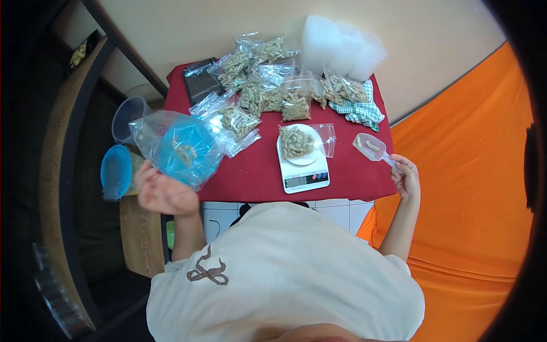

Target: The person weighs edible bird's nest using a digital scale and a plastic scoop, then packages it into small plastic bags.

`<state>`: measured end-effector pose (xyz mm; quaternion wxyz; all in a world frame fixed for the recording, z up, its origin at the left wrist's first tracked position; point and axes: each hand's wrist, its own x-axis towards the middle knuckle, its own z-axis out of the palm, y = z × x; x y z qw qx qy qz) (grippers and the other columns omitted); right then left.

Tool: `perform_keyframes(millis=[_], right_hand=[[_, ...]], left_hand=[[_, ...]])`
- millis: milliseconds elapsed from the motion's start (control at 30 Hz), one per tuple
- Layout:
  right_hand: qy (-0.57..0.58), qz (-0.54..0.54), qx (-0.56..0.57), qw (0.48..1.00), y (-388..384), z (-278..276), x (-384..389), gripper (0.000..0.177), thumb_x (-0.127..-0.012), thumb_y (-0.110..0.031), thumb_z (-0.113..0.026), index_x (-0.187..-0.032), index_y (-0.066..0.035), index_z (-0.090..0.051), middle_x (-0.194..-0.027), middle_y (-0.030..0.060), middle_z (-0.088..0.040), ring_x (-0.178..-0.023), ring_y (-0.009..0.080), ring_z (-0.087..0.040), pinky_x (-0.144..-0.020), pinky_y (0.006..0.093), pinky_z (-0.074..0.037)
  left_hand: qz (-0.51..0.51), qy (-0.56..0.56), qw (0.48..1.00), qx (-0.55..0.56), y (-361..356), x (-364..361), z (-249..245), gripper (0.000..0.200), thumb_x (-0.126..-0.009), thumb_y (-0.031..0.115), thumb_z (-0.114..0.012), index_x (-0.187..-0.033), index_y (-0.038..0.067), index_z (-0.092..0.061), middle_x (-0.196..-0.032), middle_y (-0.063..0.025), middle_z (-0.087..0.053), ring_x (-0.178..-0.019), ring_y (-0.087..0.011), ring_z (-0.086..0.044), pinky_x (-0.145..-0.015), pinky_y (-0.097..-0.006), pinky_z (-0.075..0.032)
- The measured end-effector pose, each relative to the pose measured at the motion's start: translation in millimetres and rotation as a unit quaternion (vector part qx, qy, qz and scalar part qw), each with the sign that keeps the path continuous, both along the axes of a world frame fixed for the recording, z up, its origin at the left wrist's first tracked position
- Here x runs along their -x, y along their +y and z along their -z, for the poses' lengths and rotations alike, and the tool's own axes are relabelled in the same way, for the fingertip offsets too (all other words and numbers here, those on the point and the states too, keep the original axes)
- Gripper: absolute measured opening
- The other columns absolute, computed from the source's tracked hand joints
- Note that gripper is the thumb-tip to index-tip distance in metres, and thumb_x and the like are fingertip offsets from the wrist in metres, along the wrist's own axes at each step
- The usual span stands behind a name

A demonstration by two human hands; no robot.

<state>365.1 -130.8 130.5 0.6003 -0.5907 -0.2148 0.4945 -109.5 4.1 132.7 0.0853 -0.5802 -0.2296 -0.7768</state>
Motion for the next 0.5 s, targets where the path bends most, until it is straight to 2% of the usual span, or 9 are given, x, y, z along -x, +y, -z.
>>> perform_keyframes(millis=[67, 100, 200, 267, 300, 367, 400, 467, 500], right_hand=[[0.003, -0.004, 0.008, 1.0, 3, 5, -12, 0.023, -0.078, 0.003, -0.044, -0.094, 0.006, -0.059, -0.064, 0.0025, -0.051, -0.048, 0.006, -0.039, -0.042, 0.0182, -0.031], [-0.008, -0.022, 0.021, 0.999, 6, 7, -16, 0.023, -0.077, 0.004, -0.043, -0.094, 0.006, -0.059, -0.063, 0.0023, -0.051, -0.048, 0.0058, -0.039, -0.042, 0.0179, -0.031], [-0.003, -0.064, 0.031, 0.997, 18, 10, -27, 0.024, -0.077, 0.005, -0.042, -0.094, 0.006, -0.059, -0.061, 0.0017, -0.05, -0.047, 0.0055, -0.038, -0.041, 0.0175, -0.03], [0.013, -0.11, 0.031, 0.993, 27, 10, -30, 0.025, -0.075, 0.006, -0.042, -0.092, 0.005, -0.06, -0.058, 0.0001, -0.048, -0.046, 0.0054, -0.037, -0.042, 0.0175, -0.03], [0.011, -0.115, 0.025, 0.993, 31, 12, -33, 0.025, -0.075, 0.006, -0.042, -0.092, 0.005, -0.06, -0.058, 0.0001, -0.048, -0.046, 0.0054, -0.037, -0.042, 0.0175, -0.03], [0.041, -0.166, 0.016, 0.985, 41, 18, -39, 0.025, -0.075, 0.007, -0.042, -0.092, 0.005, -0.06, -0.058, 0.0001, -0.048, -0.046, 0.0056, -0.036, -0.042, 0.0176, -0.03], [0.047, -0.181, 0.011, 0.982, 46, 21, -41, 0.024, -0.076, 0.006, -0.043, -0.093, 0.005, -0.06, -0.06, 0.0007, -0.049, -0.047, 0.0058, -0.037, -0.043, 0.0178, -0.031], [0.046, -0.205, 0.011, 0.978, 58, 21, -39, 0.024, -0.076, 0.006, -0.042, -0.093, 0.005, -0.06, -0.061, 0.001, -0.049, -0.048, 0.0058, -0.038, -0.043, 0.0178, -0.031], [0.049, -0.223, 0.018, 0.974, 63, 21, -38, 0.024, -0.077, 0.006, -0.042, -0.094, 0.005, -0.059, -0.062, 0.0012, -0.05, -0.048, 0.0058, -0.038, -0.044, 0.0178, -0.031]], left_hand=[[0.064, 0.086, 0.994, 0.022, 2, -33, 2, 0.034, -0.082, 0.023, -0.052, -0.108, 0.005, -0.038, -0.099, -0.0155, -0.05, -0.097, -0.0334, -0.046, -0.089, -0.0447, -0.036], [0.126, 0.121, 0.982, 0.075, 1, -51, 3, 0.034, -0.079, 0.02, -0.056, -0.106, 0.005, -0.042, -0.099, -0.015, -0.051, -0.098, -0.0333, -0.047, -0.089, -0.0442, -0.036], [0.251, 0.261, 0.898, 0.251, 1, -108, -8, 0.037, -0.069, 0.012, -0.066, -0.102, 0.006, -0.051, -0.104, -0.014, -0.053, -0.101, -0.0313, -0.048, -0.09, -0.0418, -0.036], [0.241, 0.407, 0.827, 0.303, 7, -146, -17, 0.053, -0.066, 0.023, -0.069, -0.112, 0.005, -0.05, -0.109, -0.0142, -0.051, -0.107, -0.0316, -0.045, -0.093, -0.0418, -0.033], [0.221, 0.461, 0.791, 0.335, 9, -164, -12, 0.07, -0.062, 0.03, -0.072, -0.121, 0.005, -0.044, -0.117, -0.0171, -0.047, -0.115, -0.0333, -0.04, -0.096, -0.0432, -0.031], [0.193, 0.507, 0.766, 0.346, 15, -193, 0, 0.085, -0.056, 0.04, -0.075, -0.125, 0.005, -0.039, -0.121, -0.0165, -0.044, -0.119, -0.0317, -0.036, -0.099, -0.0436, -0.027], [0.187, 0.504, 0.77, 0.344, 19, -204, 10, 0.085, -0.056, 0.04, -0.075, -0.125, 0.005, -0.039, -0.121, -0.0165, -0.044, -0.119, -0.0317, -0.036, -0.099, -0.0436, -0.027], [0.124, 0.578, 0.737, 0.328, 29, -220, 32, 0.097, -0.05, 0.048, -0.075, -0.128, 0.004, -0.035, -0.124, -0.0164, -0.042, -0.121, -0.0308, -0.033, -0.101, -0.0432, -0.024], [0.119, 0.575, 0.74, 0.328, 32, -225, 37, 0.097, -0.05, 0.048, -0.075, -0.128, 0.004, -0.035, -0.124, -0.0164, -0.042, -0.121, -0.0308, -0.033, -0.101, -0.0432, -0.024]])
